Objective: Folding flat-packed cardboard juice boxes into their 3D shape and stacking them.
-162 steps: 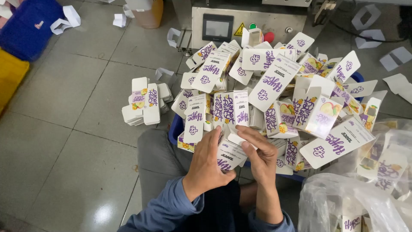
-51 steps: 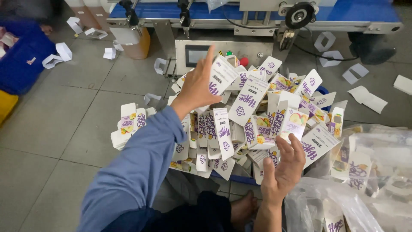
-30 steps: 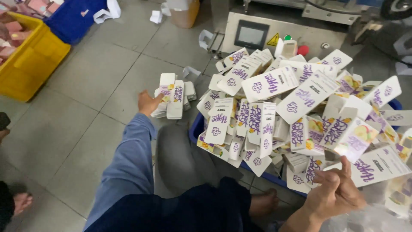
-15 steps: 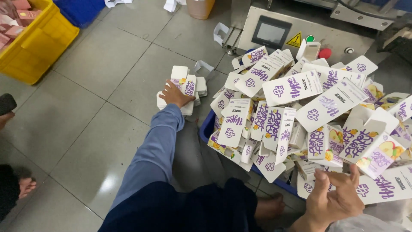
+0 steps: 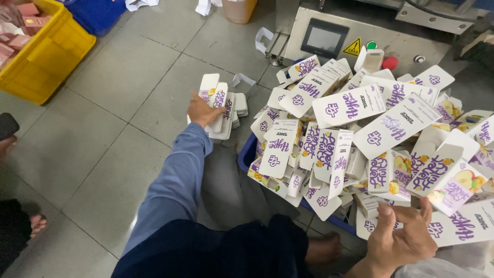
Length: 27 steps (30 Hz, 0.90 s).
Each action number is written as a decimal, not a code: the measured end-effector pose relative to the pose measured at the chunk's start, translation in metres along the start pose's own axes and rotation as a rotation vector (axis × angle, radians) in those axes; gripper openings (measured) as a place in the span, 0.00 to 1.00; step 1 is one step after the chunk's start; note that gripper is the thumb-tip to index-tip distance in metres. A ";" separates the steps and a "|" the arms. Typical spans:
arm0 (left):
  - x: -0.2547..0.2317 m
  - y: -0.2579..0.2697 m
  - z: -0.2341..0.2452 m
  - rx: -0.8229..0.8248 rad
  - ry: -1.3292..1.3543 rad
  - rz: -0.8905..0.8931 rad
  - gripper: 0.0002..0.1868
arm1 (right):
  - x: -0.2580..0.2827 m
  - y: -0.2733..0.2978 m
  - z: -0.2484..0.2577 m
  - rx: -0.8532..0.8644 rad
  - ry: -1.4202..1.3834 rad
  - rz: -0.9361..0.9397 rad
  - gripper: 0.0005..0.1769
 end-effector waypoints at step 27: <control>-0.472 0.210 0.091 0.108 -0.037 -1.204 0.79 | 0.007 -0.022 0.066 -0.244 -0.091 -0.085 0.06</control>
Point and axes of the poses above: each hand's wrist, its own y-axis away from the middle knuckle, its own z-axis out of the back of the hand, x = y × z, the point moved 3 cm from there along -y, towards the middle knuckle, and after that the axes turned 9 degrees about -z, right-handed, at the moved point
